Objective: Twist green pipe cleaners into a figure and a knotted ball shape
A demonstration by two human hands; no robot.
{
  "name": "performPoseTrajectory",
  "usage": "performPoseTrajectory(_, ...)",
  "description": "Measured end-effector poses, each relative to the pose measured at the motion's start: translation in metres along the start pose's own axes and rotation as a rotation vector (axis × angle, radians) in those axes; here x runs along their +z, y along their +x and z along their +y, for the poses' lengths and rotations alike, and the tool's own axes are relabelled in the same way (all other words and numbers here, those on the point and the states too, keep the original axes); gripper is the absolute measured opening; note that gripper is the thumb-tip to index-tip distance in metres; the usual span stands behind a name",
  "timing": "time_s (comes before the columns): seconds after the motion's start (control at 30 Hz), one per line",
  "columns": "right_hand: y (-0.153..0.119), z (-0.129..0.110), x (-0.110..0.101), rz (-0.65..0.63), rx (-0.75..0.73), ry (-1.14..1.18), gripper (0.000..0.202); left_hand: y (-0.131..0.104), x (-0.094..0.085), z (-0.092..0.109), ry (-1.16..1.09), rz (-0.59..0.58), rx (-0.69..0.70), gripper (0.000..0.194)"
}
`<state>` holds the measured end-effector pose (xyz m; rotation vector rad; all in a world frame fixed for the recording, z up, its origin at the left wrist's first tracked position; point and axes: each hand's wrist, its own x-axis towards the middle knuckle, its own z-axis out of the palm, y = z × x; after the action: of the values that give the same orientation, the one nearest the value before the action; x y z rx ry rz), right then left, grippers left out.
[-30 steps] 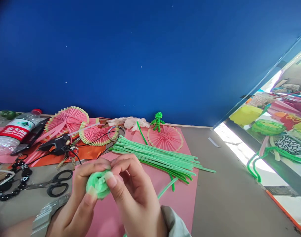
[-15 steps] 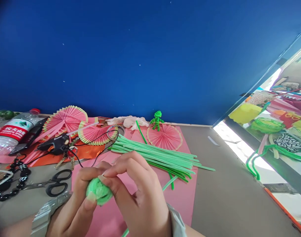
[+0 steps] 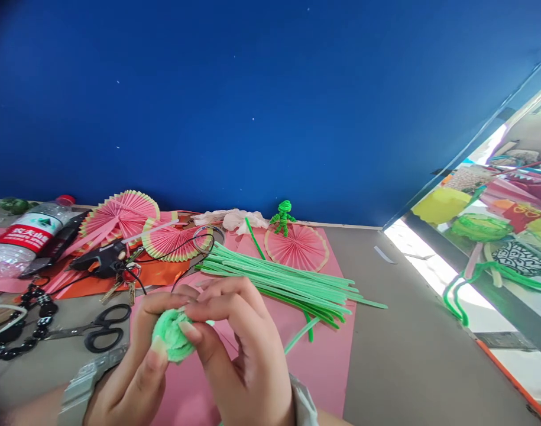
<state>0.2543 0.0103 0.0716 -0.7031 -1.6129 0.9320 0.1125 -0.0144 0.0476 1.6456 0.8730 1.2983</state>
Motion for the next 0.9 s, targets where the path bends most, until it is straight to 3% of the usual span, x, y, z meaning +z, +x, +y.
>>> performPoseTrajectory(0.13, 0.000, -0.001, -0.003, -0.040, -0.066, -0.092, 0.023, 0.002, 0.001, 0.003, -0.061, 0.020, -0.042, 0.026)
performPoseTrajectory(0.33, 0.001, 0.001, -0.002, -0.093, -0.081, -0.092, 0.031, 0.005, -0.001, 0.006, -0.182, -0.052, -0.142, 0.022)
performPoseTrajectory(0.53, 0.001, -0.003, -0.001, -0.091, -0.085, -0.145, 0.034, 0.002, 0.009, 0.006, -0.425, 0.070, -0.232, 0.021)
performPoseTrajectory(0.63, 0.001, -0.004, 0.000, -0.090, -0.099, -0.189, 0.036, 0.002, 0.009, 0.009, -0.472, 0.062, -0.279, 0.021)
performPoseTrajectory(0.9, 0.002, -0.003, -0.002, -0.109, -0.142, -0.283, 0.026, 0.010, 0.006, 0.014, -0.364, 0.040, -0.372, 0.023)
